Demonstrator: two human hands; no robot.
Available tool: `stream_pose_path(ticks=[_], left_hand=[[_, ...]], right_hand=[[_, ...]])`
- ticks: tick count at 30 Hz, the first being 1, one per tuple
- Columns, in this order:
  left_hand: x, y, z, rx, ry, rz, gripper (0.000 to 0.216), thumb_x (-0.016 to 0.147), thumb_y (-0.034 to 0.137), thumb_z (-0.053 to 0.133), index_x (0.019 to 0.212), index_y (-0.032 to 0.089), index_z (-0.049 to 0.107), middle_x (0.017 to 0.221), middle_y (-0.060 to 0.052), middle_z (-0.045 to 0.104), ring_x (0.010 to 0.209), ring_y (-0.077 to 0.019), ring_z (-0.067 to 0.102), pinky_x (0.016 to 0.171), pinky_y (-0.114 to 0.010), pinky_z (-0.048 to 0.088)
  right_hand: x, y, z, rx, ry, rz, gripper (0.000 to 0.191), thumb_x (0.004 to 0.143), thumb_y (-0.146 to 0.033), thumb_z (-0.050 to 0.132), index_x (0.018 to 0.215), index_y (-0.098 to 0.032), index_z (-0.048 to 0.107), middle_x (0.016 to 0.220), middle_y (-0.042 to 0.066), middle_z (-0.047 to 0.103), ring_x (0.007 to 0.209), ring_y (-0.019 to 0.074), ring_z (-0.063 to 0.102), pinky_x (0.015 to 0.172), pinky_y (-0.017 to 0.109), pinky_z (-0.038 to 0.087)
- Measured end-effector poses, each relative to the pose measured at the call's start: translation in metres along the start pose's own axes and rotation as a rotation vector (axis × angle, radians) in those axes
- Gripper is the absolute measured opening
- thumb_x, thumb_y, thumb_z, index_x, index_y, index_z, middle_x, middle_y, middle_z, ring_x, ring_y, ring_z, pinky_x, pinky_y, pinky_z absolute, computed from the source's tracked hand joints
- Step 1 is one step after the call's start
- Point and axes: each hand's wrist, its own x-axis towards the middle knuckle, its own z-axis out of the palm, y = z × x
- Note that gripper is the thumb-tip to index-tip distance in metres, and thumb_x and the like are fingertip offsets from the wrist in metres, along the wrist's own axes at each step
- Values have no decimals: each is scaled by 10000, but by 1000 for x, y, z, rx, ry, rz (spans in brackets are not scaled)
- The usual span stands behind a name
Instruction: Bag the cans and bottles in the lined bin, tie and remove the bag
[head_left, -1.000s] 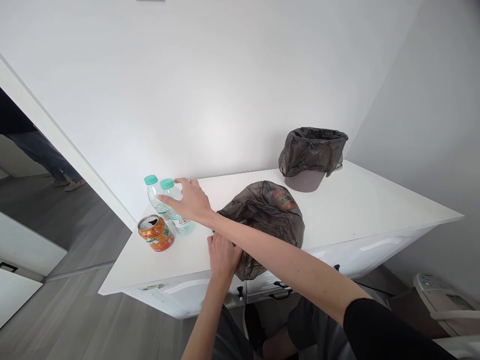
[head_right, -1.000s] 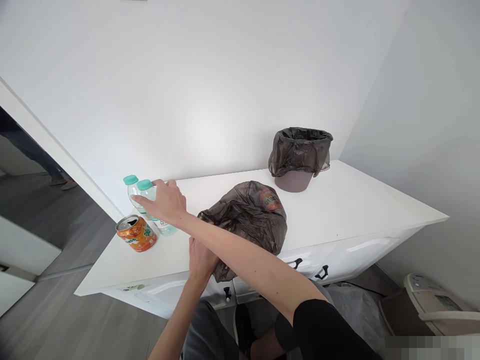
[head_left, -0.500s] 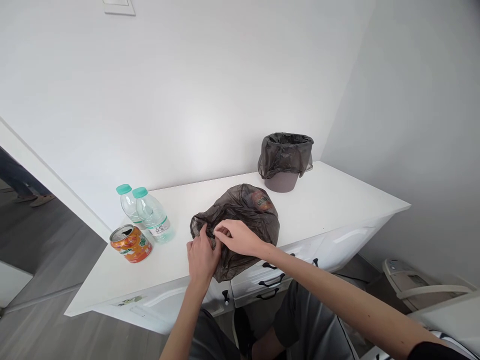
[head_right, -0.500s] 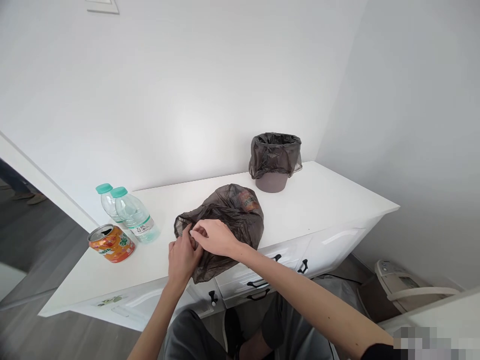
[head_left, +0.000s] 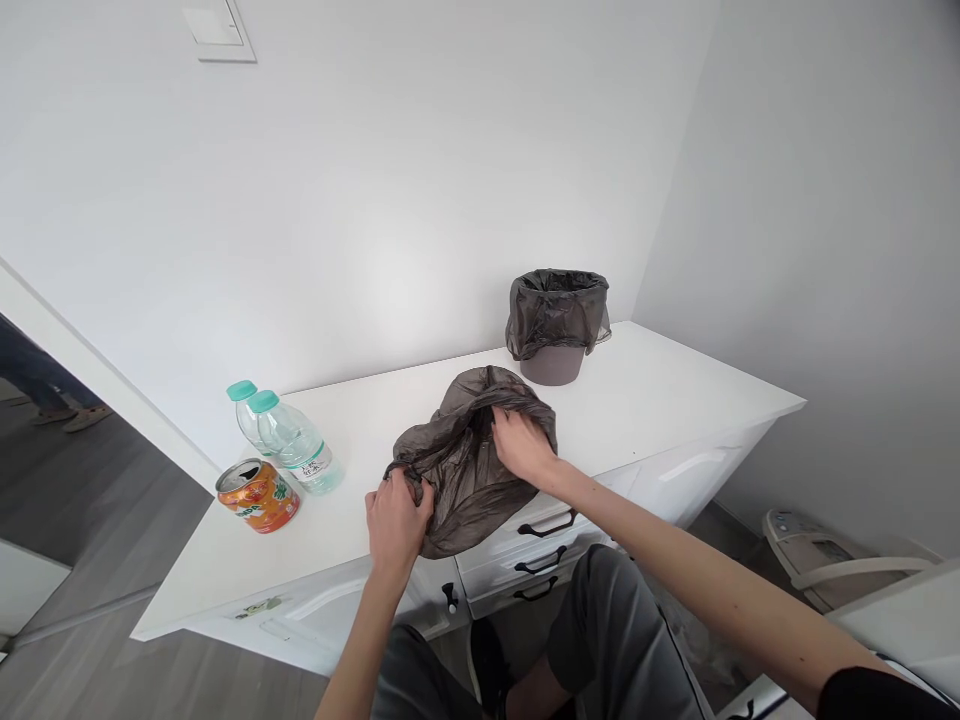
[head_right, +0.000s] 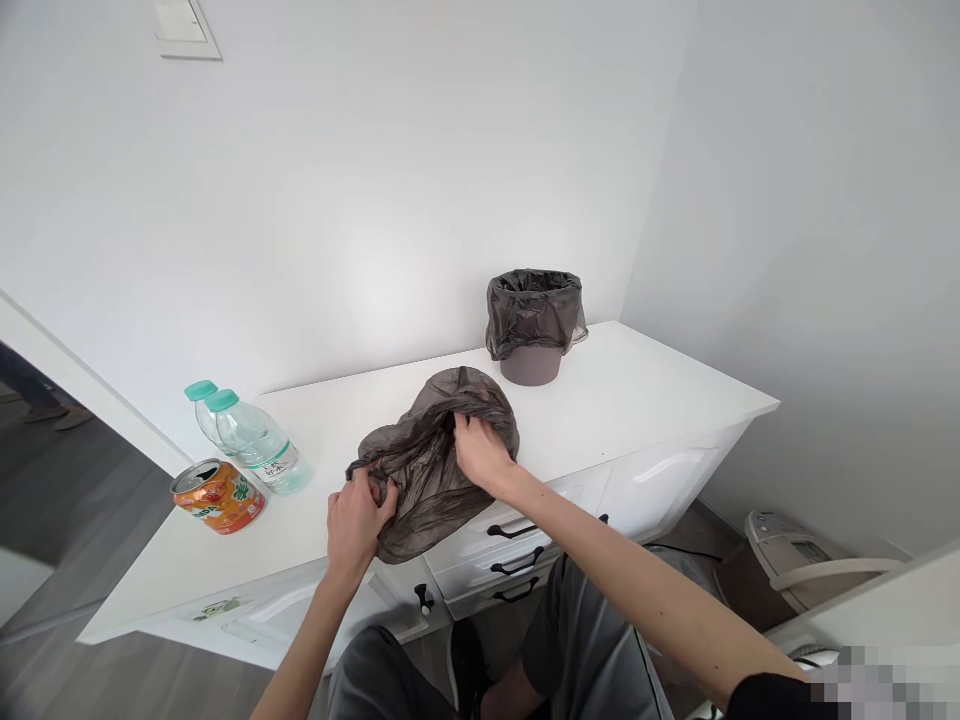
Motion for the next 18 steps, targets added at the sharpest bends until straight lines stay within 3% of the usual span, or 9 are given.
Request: stream_pose_path(ticks=[3, 9, 14, 18], left_hand=[[1, -1, 2, 18, 2, 4, 278, 972, 406, 433, 963, 177, 591, 823, -85, 683, 853, -289, 665, 877, -426, 425], [0, 2, -3, -43, 6, 5, 335, 972, 402, 425, 1121, 164, 609, 827, -68, 681, 891, -295, 666, 917, -440, 421], [-1, 4, -7, -65, -6, -12, 374, 964, 404, 433, 1193, 162, 604, 812, -54, 674, 894, -290, 667, 928, -436, 419], [-1, 3, -5, -49, -8, -15, 306, 963, 402, 428, 1118, 190, 586, 785, -42, 656, 877, -289, 661, 903, -425, 417]], right_hand=[[7, 20, -11, -34, -66, 81, 416, 1057, -295, 436, 1406, -114, 570, 1286, 229, 686, 1200, 320, 671, 984, 381, 520], [12, 42, -11, -13, -126, 161, 411, 1030, -467, 514, 1130, -151, 759, 1151, 171, 764, 1109, 292, 721, 923, 318, 527], [15, 41, -14, 25, -130, 218, 445, 1005, -469, 539, 1165, -119, 762, 1166, 186, 763, 1118, 305, 718, 906, 312, 523], [-3, 35, -25, 59, -110, 213, 402, 985, -418, 568, 1264, -177, 725, 1254, 137, 746, 1197, 297, 680, 925, 296, 507]])
